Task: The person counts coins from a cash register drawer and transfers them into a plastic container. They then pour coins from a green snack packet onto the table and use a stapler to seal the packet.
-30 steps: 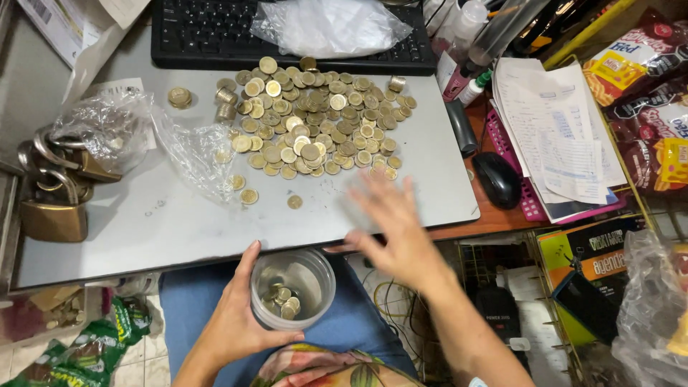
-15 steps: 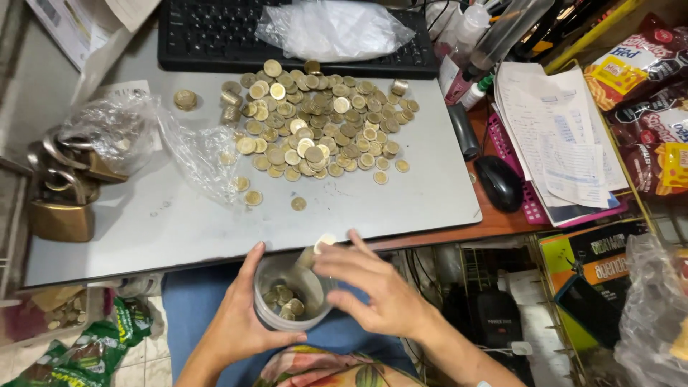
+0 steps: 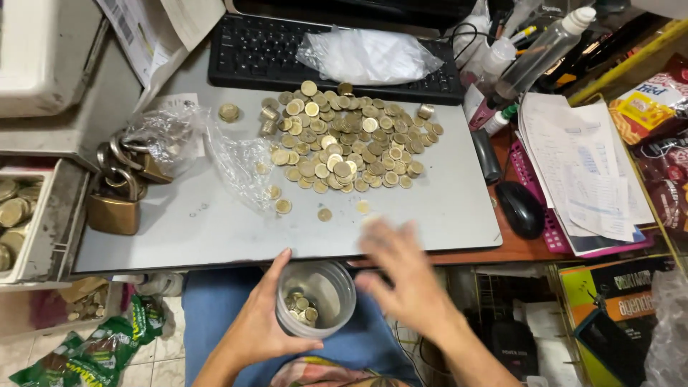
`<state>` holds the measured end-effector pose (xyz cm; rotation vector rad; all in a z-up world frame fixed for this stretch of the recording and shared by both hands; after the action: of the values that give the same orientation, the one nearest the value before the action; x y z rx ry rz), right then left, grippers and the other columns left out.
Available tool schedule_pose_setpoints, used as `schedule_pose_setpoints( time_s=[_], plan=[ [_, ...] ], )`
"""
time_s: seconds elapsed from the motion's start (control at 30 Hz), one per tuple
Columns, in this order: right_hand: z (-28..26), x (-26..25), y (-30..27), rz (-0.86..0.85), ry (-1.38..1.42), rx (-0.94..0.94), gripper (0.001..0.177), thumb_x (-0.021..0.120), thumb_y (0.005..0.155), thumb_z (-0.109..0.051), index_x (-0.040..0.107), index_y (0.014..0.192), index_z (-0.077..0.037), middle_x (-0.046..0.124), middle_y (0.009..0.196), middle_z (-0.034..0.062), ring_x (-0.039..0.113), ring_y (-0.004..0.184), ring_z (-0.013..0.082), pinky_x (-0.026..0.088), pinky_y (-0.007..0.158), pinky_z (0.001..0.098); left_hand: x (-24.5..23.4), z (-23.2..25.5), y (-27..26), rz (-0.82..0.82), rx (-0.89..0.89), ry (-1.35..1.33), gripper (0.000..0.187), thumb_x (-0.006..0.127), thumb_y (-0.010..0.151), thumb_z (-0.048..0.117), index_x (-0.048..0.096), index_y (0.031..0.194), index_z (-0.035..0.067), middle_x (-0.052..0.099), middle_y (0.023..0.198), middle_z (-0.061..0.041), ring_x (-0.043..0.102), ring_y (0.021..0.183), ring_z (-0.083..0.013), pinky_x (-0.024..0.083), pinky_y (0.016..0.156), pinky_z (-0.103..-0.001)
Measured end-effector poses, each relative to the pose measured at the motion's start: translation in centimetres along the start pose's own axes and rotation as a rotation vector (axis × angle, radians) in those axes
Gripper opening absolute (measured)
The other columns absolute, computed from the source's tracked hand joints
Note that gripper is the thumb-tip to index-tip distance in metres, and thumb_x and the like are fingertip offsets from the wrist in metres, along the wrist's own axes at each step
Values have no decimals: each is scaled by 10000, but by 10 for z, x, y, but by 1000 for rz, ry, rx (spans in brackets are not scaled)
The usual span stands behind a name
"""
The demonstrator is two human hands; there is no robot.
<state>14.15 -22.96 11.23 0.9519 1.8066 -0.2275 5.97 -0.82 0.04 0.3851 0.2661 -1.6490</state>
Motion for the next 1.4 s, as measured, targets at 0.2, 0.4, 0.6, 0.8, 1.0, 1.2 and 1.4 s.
schedule_pose_setpoints(
  time_s=[0.2, 0.4, 0.6, 0.8, 1.0, 1.2, 1.4],
  plan=[
    [23, -14, 53, 116, 32, 57, 580, 558, 997, -433, 524, 1448, -68, 369, 1618, 226, 330, 1527, 369, 137, 1271, 594, 0, 0, 0, 2, 4, 18, 1569, 1124, 394, 395, 179, 1607, 82, 314, 1674, -140, 380, 1511, -283, 288, 1211, -379],
    [36, -8, 51, 42, -171, 155, 718, 504, 999, -526, 453, 1509, -24, 426, 1593, 167, 287, 1529, 352, 52, 1234, 631, 1, -2, -3, -1, 8, 34, 1537, 1107, 427, 443, 187, 1608, 93, 325, 1667, -141, 373, 1513, -295, 284, 1214, -397],
    [19, 1, 21, 72, -204, 196, 670, 455, 994, -561, 353, 1554, -208, 246, 1689, 59, 110, 1579, 291, -81, 1227, 696, -2, 3, 1, -34, -26, 22, 1511, 1094, 436, 413, 189, 1609, 118, 341, 1657, -138, 392, 1499, -300, 304, 1206, -408],
    [-17, 17, 15, 61, -65, -5, 580, 465, 1014, -606, 344, 1547, -413, 246, 1725, 30, 157, 1622, 312, -91, 1205, 818, -1, 4, -2, -19, -9, 19, 1524, 1109, 429, 392, 187, 1606, 100, 298, 1680, -131, 339, 1531, -288, 270, 1224, -408],
    [-4, -1, 27, -36, -40, -23, 714, 451, 964, -628, 467, 1524, -185, 395, 1641, 78, 221, 1586, 340, -132, 1184, 755, -1, 1, 2, -3, 36, 33, 1527, 1107, 418, 399, 199, 1603, 80, 323, 1666, -158, 349, 1525, -312, 278, 1221, -418],
    [-20, 7, 11, -183, 359, -200, 635, 414, 990, -642, 565, 1401, -182, 614, 1468, 58, 502, 1469, 364, -169, 1212, 769, 2, -4, -2, -9, 45, 27, 1532, 1104, 433, 437, 183, 1602, 75, 305, 1674, -157, 346, 1528, -311, 282, 1222, -416],
    [13, -11, 30, -67, -205, 192, 732, 342, 1001, -633, 462, 1492, -104, 410, 1606, 98, 286, 1519, 266, -82, 1226, 639, 1, -4, -2, -21, -8, 50, 1538, 1107, 422, 440, 188, 1608, 101, 318, 1671, -134, 355, 1520, -296, 274, 1218, -409]
  ],
)
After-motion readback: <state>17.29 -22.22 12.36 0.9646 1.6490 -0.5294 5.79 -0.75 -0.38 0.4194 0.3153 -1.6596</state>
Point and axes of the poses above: each hand's wrist, its own y-axis towards the middle knuckle, its own x-axis out of the palm, z = x × y, the point moved 5 cm from there along y, towards the middle knuckle
